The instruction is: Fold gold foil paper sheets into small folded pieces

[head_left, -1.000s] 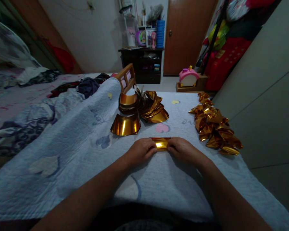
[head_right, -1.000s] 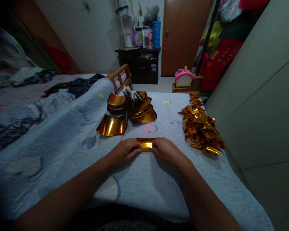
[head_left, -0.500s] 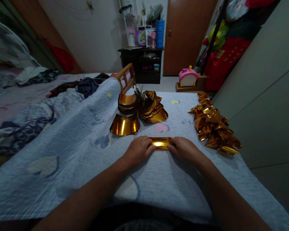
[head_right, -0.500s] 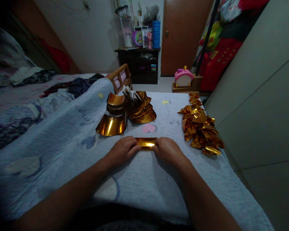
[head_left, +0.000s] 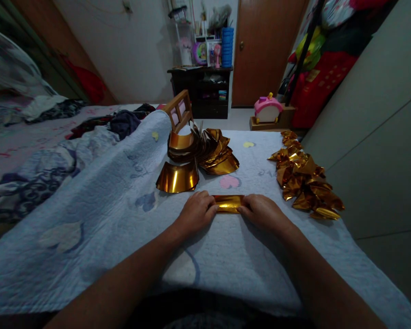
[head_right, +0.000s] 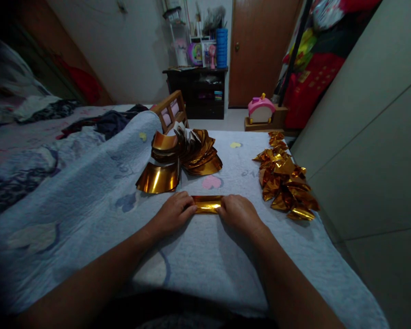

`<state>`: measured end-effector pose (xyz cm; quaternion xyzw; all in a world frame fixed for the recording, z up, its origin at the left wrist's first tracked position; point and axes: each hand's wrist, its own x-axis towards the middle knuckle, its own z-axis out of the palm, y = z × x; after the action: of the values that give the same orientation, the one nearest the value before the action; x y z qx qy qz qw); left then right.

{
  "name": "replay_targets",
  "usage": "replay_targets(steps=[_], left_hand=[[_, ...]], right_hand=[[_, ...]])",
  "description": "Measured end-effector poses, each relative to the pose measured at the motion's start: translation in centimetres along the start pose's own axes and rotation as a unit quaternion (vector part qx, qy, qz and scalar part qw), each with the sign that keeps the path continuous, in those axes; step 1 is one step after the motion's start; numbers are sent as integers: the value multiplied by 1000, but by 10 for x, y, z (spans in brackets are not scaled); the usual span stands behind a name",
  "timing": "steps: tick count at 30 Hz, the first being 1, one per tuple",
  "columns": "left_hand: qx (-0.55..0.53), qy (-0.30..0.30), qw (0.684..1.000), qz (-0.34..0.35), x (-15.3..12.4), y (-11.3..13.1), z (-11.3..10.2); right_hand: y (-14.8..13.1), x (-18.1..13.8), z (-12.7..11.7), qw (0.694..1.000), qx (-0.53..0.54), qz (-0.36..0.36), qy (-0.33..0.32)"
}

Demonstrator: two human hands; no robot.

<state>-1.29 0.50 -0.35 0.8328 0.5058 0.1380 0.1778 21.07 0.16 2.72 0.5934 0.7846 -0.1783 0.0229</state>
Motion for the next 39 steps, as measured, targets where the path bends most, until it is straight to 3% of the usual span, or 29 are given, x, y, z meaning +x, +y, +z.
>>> replay_targets(steps=[39], left_hand=[[98,7,995,-14,-3,4,7]], right_hand=[[2,1,5,1000,13,-15,5]])
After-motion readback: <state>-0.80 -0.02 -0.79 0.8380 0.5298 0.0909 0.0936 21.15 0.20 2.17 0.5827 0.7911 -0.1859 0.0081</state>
